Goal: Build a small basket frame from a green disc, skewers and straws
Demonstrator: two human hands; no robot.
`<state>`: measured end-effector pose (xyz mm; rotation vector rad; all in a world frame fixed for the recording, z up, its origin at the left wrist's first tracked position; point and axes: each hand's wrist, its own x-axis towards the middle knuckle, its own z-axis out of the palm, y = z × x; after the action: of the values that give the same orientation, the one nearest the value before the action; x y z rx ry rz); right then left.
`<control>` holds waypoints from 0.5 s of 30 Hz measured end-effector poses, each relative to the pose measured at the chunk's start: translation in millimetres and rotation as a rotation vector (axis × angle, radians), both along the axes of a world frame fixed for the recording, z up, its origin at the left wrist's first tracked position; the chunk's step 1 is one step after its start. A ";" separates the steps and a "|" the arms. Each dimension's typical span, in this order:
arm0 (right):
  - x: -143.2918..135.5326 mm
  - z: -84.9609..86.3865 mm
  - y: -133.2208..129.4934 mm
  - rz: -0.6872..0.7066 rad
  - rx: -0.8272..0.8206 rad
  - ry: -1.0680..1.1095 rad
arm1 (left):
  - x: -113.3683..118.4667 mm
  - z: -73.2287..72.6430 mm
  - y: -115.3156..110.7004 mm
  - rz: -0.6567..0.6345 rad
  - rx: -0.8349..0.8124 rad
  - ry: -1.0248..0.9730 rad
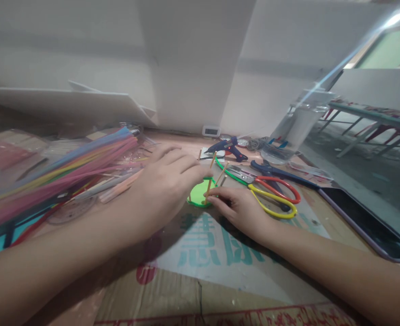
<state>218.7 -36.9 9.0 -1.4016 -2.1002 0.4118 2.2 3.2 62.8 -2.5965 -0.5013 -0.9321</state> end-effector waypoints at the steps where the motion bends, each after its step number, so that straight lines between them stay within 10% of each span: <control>1: 0.0 0.0 0.0 0.001 -0.001 0.000 | -0.2 0.1 0.1 -0.001 -0.002 0.006; 15: 0.0 0.5 0.7 0.011 0.001 0.003 | -1.4 -2.0 1.2 0.014 -0.001 -0.001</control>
<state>218.7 -36.2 9.4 -1.3888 -2.1063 0.4163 0.8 4.5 60.8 -2.5899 -0.5197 -0.9288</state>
